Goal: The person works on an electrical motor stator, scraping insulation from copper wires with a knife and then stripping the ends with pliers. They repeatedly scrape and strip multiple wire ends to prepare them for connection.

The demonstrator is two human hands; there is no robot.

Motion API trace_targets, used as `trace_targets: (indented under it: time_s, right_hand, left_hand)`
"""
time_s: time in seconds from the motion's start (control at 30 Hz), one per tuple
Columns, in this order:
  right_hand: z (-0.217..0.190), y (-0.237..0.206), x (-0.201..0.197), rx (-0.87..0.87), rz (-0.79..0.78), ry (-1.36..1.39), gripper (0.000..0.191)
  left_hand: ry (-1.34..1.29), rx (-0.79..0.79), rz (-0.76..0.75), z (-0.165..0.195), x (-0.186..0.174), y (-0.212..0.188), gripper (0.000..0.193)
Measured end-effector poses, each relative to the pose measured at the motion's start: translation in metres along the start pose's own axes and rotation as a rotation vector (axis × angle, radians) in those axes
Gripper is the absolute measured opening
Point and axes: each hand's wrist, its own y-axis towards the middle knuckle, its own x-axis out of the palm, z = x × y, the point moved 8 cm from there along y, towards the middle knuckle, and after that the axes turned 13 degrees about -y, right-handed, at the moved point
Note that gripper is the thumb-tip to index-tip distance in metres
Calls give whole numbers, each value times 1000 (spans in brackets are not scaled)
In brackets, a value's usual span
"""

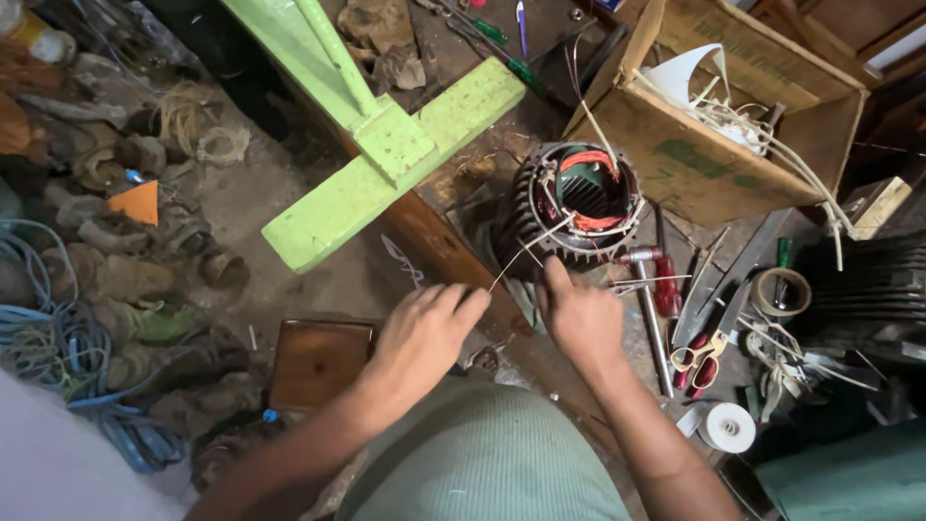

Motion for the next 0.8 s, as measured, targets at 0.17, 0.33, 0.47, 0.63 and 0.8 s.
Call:
trace_targets:
  time_s: [0.17, 0.33, 0.47, 0.63, 0.8]
  right_hand:
    - [-21, -10, 5, -221, -30, 261, 27]
    - [6, -16, -18, 2, 76, 279, 15]
    - [-21, -3, -23, -185, 48, 127, 19]
    - [-18, 7, -7, -96, 28, 68, 18]
    - [-17, -6, 14, -224, -50, 212, 20]
  left_hand:
    - [-165, -288, -69, -23, 33, 6, 12]
    - [-549, -367, 38, -41, 30, 0, 14]
    - [-241, -52, 112, -24, -4, -5, 30]
    - [171, 39, 22, -10, -2, -1, 43]
    - [133, 43, 19, 1, -5, -2, 37]
